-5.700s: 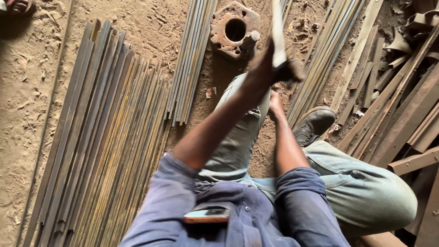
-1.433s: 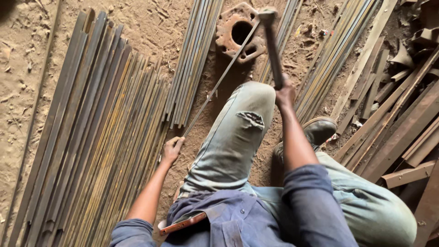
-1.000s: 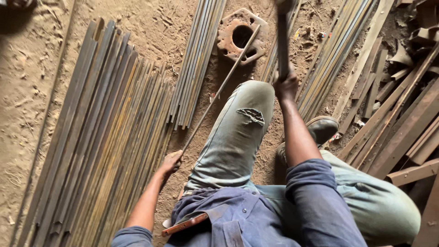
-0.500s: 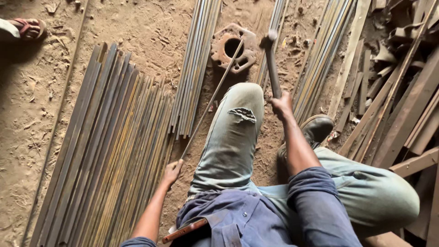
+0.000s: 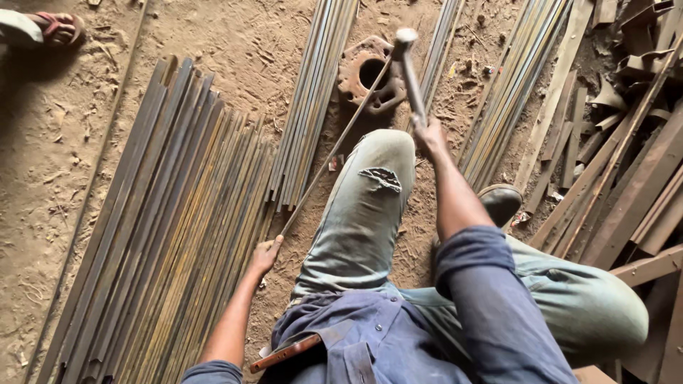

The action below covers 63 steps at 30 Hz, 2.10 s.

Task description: The person sits on the ground and repeatedly strikes long metal rods with a hammer. They hold each rod against a circular metal anvil and hit it multiple times before moving it to a pile.

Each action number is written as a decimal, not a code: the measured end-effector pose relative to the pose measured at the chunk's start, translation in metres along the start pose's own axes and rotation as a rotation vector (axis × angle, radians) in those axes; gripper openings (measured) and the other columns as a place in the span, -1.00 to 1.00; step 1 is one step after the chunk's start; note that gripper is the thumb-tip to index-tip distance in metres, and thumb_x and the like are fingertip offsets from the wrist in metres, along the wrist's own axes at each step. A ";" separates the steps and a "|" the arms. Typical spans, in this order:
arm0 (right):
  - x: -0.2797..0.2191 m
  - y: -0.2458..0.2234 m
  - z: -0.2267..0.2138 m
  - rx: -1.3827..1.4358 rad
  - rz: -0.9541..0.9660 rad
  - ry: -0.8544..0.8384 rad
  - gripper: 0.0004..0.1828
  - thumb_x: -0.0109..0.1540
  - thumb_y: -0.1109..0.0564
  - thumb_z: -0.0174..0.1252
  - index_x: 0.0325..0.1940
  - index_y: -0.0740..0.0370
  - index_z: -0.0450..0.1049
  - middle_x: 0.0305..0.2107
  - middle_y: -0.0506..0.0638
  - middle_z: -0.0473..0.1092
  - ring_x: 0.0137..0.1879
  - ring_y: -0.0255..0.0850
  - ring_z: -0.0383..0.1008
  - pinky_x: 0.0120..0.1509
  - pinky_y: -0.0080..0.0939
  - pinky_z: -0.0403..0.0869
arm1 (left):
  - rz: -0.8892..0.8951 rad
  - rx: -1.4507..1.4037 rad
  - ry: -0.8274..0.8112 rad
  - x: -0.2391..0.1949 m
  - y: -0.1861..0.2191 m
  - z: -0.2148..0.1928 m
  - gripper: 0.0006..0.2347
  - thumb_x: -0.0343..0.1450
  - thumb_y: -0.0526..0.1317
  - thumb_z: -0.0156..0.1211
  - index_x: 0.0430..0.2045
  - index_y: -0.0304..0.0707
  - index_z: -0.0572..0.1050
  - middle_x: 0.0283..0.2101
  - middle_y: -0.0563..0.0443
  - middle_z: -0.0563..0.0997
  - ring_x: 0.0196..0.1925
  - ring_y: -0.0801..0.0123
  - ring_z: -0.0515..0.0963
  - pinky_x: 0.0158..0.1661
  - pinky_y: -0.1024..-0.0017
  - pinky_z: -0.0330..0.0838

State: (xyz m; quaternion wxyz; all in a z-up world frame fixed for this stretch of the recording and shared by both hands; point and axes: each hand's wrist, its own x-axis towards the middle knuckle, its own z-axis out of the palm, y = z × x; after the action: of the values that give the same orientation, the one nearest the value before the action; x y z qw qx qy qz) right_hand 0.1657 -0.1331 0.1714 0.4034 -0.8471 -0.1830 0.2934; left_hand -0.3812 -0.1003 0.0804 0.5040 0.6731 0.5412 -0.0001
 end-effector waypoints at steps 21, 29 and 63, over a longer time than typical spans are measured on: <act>-0.109 0.126 -0.019 0.510 0.780 0.058 -0.29 0.32 -0.51 -0.07 -0.23 0.24 0.36 -0.66 0.05 0.31 -0.65 -0.11 0.31 -0.63 -0.10 0.28 | 1.381 -0.523 0.650 0.092 0.526 -0.192 -0.57 0.63 0.13 -0.30 -0.09 -0.28 0.36 -0.46 0.06 0.59 -0.50 0.53 0.57 -0.39 0.49 0.57; -0.107 0.118 -0.020 0.466 0.759 0.061 -0.33 0.35 -0.46 -0.15 -0.16 0.24 0.33 -0.61 0.08 0.35 -0.62 -0.10 0.34 -0.61 -0.05 0.32 | 1.245 -0.152 0.517 0.134 0.506 -0.168 -0.75 0.59 -0.11 -0.12 -0.06 -0.26 0.47 -0.39 0.00 0.62 -0.44 0.45 0.57 -0.38 0.49 0.50; -0.093 0.181 -0.006 0.392 0.717 0.035 -0.29 0.35 -0.50 -0.17 -0.07 0.23 0.32 -0.61 0.11 0.40 -0.62 -0.05 0.42 -0.63 -0.03 0.37 | 0.501 -1.611 -1.190 0.028 0.504 0.075 -0.67 0.65 0.02 0.00 -0.04 -0.32 0.42 -0.03 -0.18 0.62 -0.25 0.32 0.61 -0.21 0.37 0.53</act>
State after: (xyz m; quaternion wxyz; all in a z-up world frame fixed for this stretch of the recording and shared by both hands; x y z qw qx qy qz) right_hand 0.1122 -0.2974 0.0634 0.4323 -0.7693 0.1899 0.4305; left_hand 0.0383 -0.0840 0.3700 0.9772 0.1203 -0.1120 0.1345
